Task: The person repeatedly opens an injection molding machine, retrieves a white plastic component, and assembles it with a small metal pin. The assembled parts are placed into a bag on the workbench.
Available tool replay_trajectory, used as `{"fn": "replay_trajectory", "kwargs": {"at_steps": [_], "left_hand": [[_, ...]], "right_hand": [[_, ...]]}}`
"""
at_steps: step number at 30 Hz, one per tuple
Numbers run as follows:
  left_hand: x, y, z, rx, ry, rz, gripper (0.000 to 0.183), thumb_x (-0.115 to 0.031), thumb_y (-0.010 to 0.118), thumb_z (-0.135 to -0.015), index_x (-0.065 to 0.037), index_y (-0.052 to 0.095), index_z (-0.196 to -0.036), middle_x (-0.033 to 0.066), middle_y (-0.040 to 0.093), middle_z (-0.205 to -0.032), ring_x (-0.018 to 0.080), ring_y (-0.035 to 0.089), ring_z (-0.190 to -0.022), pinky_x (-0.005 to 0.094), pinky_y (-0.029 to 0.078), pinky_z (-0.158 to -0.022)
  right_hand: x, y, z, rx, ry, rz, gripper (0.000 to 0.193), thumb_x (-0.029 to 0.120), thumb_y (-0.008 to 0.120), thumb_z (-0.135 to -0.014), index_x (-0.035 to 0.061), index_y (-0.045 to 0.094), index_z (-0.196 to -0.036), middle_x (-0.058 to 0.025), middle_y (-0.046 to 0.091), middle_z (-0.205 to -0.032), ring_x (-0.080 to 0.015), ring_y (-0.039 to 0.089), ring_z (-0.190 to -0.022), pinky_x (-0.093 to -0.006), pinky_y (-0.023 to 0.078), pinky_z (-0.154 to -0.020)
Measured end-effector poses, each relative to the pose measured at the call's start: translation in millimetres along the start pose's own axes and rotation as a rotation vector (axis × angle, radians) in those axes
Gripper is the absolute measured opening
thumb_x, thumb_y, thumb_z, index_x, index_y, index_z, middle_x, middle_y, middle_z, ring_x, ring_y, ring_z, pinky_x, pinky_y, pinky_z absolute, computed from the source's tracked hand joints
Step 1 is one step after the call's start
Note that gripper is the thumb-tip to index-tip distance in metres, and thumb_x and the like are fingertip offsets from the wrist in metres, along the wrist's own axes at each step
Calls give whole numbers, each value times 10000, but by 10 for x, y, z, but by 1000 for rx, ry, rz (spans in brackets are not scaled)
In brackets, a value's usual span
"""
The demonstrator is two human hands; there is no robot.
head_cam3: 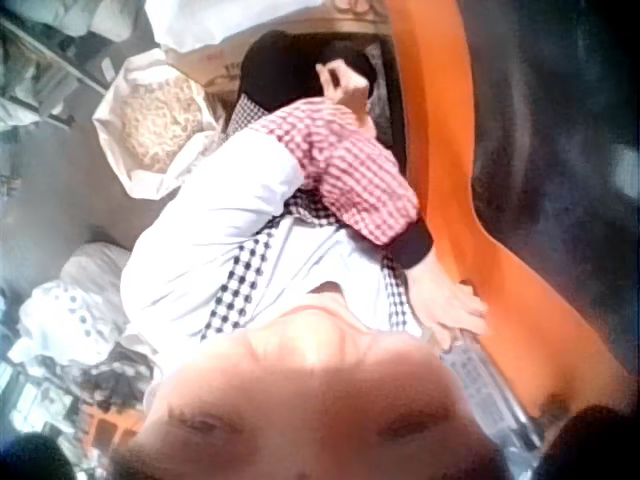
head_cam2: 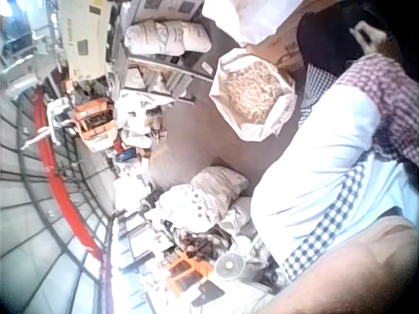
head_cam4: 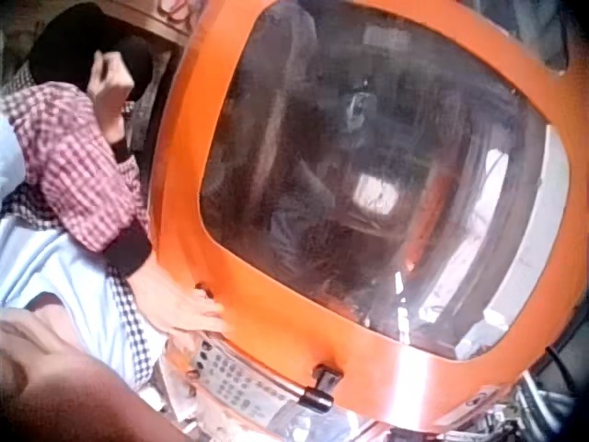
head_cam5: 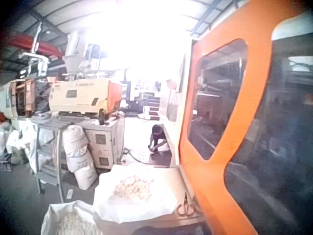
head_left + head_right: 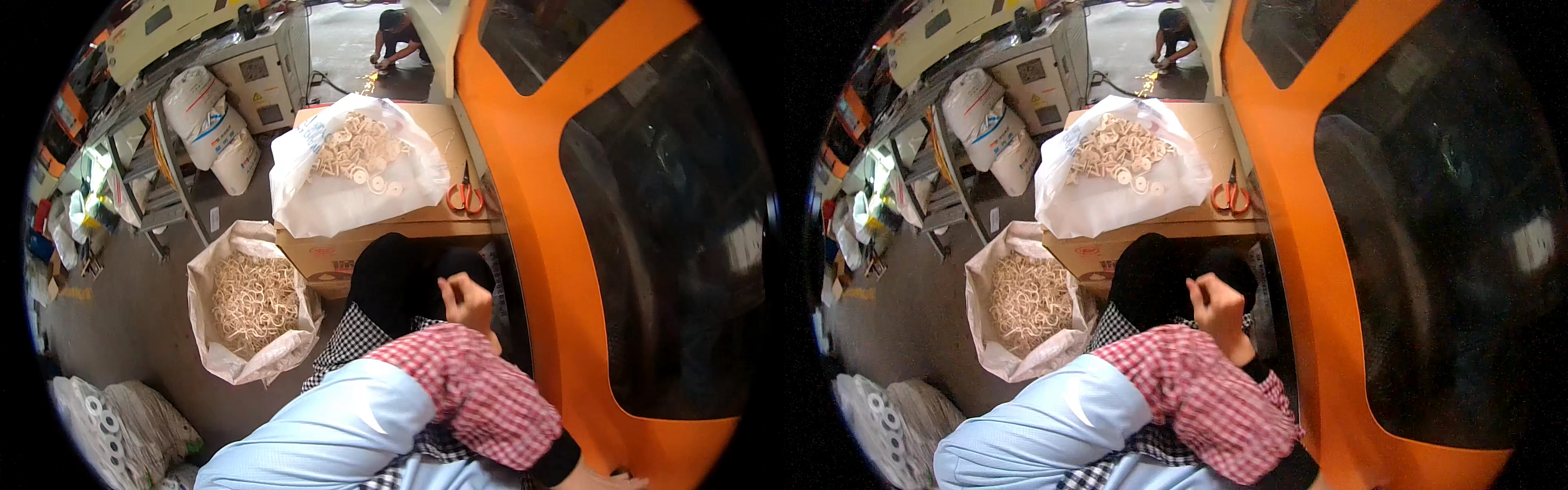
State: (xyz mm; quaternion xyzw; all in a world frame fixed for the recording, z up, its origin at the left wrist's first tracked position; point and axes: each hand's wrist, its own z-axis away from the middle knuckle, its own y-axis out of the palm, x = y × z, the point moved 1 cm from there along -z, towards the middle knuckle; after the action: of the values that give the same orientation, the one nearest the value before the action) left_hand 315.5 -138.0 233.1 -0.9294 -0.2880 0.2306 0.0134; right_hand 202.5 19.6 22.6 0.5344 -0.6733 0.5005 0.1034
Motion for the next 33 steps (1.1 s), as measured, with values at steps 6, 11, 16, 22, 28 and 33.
{"fn": "replay_trajectory", "kwargs": {"at_steps": [6,11,16,22,28,33], "left_hand": [[-248,-1758,1335,-502,-617,-120,242,-164,551,-889,23,547,-1043,157,611,-900,262,612,-854,329,495,-709],[-802,-2002,3006,-1347,-1057,-337,182,-140,504,-929,16,589,-964,28,605,-757,83,551,-666,221,459,-617],[-945,-1890,3459,-1568,-1159,-326,208,-179,496,-931,6,591,-937,36,589,-722,75,522,-590,205,423,-541],[-959,-2238,3498,-1622,-1108,-420,271,-210,479,-944,34,546,-1040,62,598,-801,87,530,-565,203,408,-493],[-948,-2584,3221,-1622,-790,-277,244,-209,497,-943,13,576,-1010,49,601,-813,86,542,-575,192,417,-482],[-1076,-2347,3089,-1637,-766,-296,208,-148,479,-946,34,554,-1012,83,613,-837,115,599,-654,214,493,-575]], "right_hand": [[-350,876,-1195,180,2,-34,209,144,621,-803,0,576,-949,-178,596,-897,-322,591,-821,-388,467,-718],[-691,1827,-1882,161,-235,325,293,200,649,-777,-18,600,-967,-199,598,-913,-337,592,-824,-425,467,-715],[-1010,2239,-2008,364,-96,333,209,214,669,-761,20,614,-816,-134,598,-778,-321,580,-745,-410,458,-667],[-498,1552,-1647,146,115,-434,137,84,688,-764,2,587,-808,-65,614,-722,-170,557,-600,-290,431,-549],[19,935,-1074,361,509,-977,90,78,654,-828,7,601,-841,-3,609,-744,-25,501,-597,-173,379,-516],[80,719,-799,389,249,-963,229,87,601,-867,-23,545,-1059,-77,580,-1022,-96,561,-832,-228,458,-729]]}}
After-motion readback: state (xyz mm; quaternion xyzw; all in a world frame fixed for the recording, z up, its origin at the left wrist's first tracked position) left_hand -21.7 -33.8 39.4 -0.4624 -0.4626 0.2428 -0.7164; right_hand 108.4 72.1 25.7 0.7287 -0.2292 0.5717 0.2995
